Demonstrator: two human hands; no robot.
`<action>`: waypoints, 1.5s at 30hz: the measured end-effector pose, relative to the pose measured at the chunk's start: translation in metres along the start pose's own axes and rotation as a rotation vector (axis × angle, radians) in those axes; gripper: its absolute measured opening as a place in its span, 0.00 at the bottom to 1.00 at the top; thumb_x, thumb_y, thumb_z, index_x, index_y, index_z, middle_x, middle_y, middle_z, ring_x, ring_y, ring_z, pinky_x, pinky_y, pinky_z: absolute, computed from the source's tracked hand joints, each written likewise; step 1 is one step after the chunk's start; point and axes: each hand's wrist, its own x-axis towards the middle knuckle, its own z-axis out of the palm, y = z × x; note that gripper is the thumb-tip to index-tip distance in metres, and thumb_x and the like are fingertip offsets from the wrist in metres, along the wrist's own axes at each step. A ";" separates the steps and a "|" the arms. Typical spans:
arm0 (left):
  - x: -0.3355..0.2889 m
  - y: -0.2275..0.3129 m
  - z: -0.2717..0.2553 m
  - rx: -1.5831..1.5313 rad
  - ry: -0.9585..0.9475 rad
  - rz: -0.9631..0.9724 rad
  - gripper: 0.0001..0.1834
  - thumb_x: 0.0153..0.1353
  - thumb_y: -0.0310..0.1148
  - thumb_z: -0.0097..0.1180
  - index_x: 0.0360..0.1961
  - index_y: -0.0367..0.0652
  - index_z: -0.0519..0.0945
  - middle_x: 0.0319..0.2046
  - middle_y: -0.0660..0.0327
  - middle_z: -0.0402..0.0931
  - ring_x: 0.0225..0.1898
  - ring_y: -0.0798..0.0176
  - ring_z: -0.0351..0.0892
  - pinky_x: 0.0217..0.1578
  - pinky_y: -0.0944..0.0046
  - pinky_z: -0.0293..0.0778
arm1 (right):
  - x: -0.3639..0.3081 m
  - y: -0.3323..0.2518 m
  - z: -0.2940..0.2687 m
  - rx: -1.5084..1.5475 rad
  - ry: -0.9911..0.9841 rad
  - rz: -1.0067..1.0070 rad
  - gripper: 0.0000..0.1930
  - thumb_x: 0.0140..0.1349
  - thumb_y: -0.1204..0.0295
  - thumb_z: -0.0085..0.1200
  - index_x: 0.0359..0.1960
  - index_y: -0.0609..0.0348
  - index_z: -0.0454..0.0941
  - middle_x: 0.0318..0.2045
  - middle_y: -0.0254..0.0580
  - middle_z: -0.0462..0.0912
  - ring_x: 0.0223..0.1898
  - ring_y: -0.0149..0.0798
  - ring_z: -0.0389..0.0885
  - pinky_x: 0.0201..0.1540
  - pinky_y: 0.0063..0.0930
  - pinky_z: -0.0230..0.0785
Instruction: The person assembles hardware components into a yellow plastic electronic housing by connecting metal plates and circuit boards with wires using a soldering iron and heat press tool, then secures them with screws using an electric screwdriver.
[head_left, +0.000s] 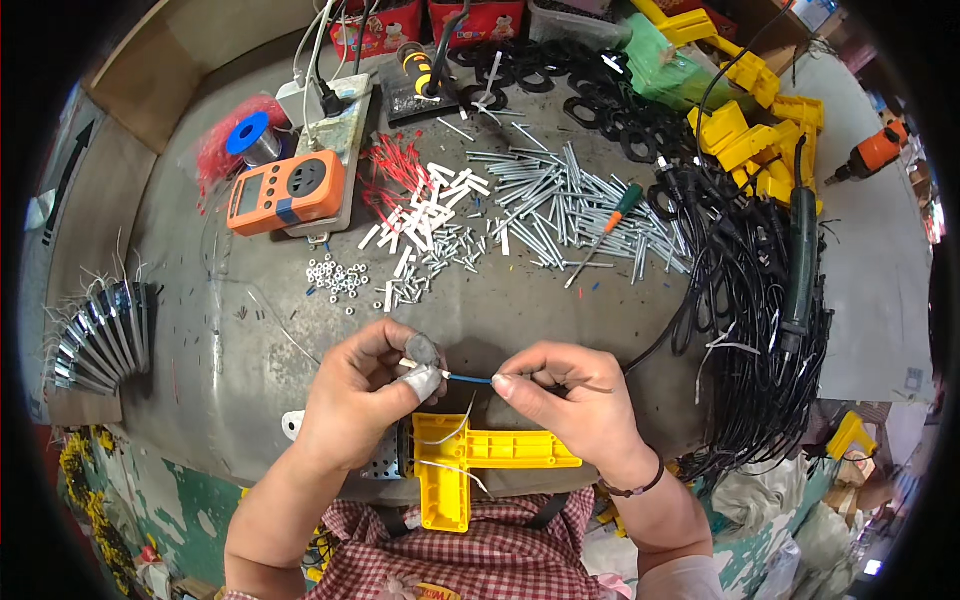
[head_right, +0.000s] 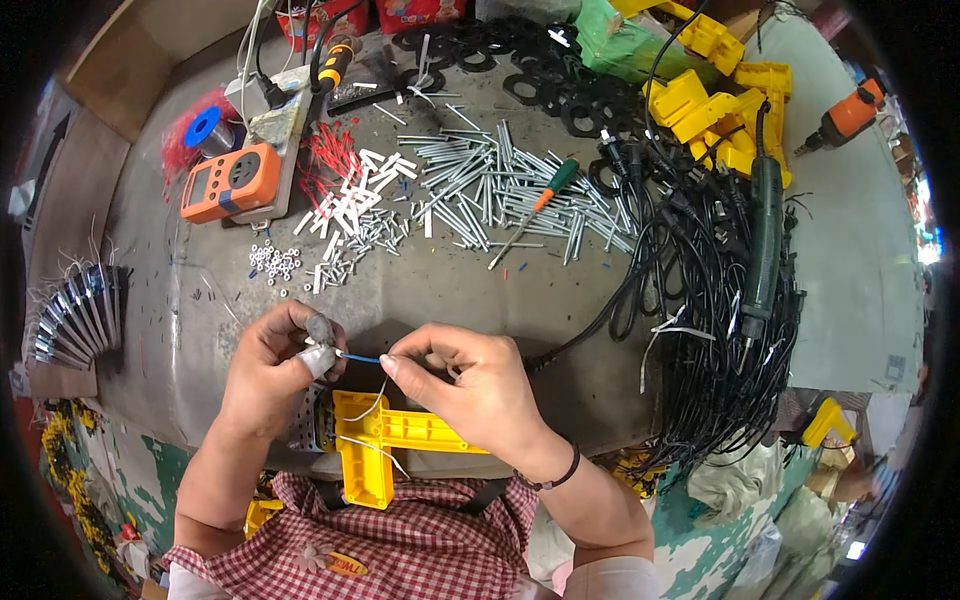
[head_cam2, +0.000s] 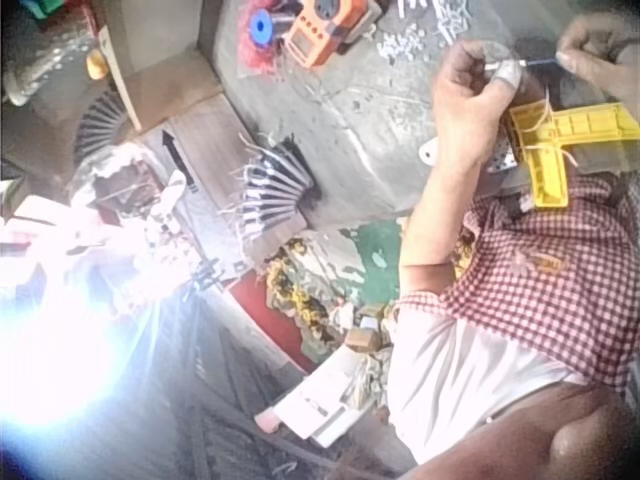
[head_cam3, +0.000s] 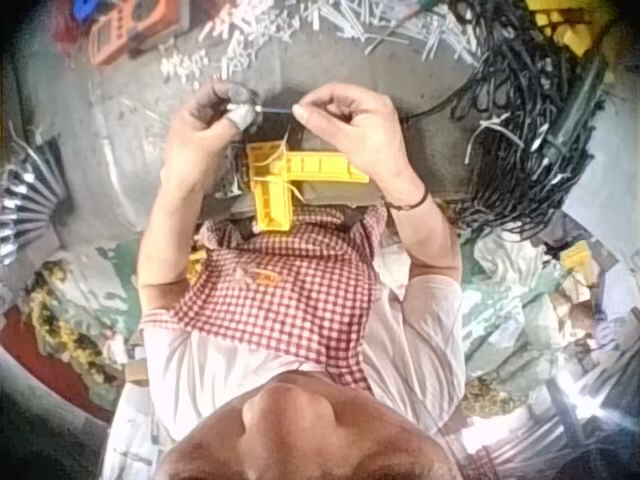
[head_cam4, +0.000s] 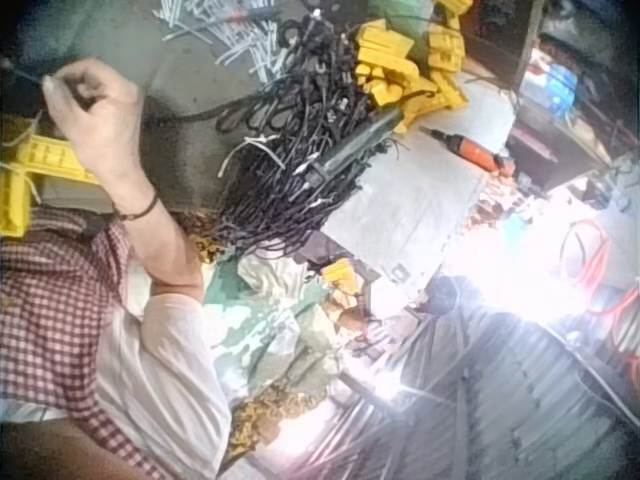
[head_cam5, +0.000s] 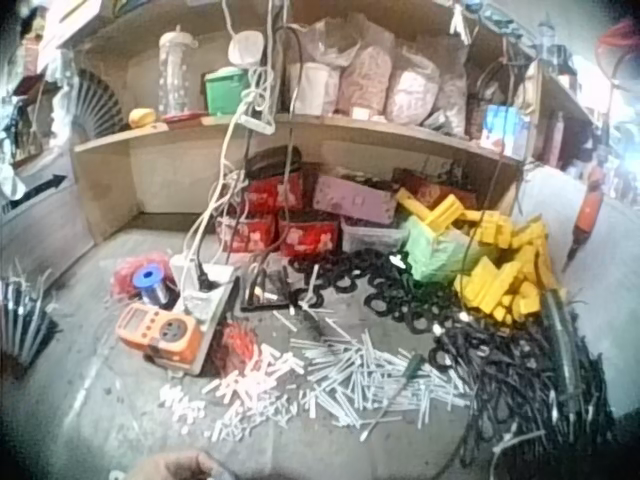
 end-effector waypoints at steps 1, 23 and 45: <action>-0.001 0.000 0.000 -0.017 -0.008 -0.001 0.09 0.52 0.18 0.55 0.35 0.36 0.72 0.33 0.62 0.74 0.35 0.70 0.74 0.40 0.69 0.72 | -0.001 0.001 -0.001 -0.037 -0.005 0.001 0.06 0.56 0.73 0.57 0.31 0.64 0.78 0.17 0.26 0.72 0.21 0.15 0.64 0.23 0.13 0.57; 0.039 0.002 -0.010 1.404 0.351 0.556 0.17 0.41 0.29 0.65 0.36 0.42 0.76 0.40 0.57 0.71 0.45 0.52 0.69 0.48 0.57 0.62 | 0.009 0.025 -0.022 -0.017 -0.004 0.102 0.10 0.61 0.73 0.50 0.41 0.63 0.77 0.20 0.34 0.78 0.19 0.21 0.70 0.25 0.16 0.65; -0.003 0.001 0.003 0.128 0.066 0.028 0.10 0.48 0.19 0.57 0.31 0.39 0.72 0.31 0.60 0.75 0.35 0.67 0.74 0.40 0.67 0.71 | -0.008 0.004 -0.014 -0.212 -0.152 -0.062 0.08 0.55 0.66 0.58 0.31 0.58 0.80 0.09 0.32 0.66 0.14 0.21 0.58 0.18 0.21 0.53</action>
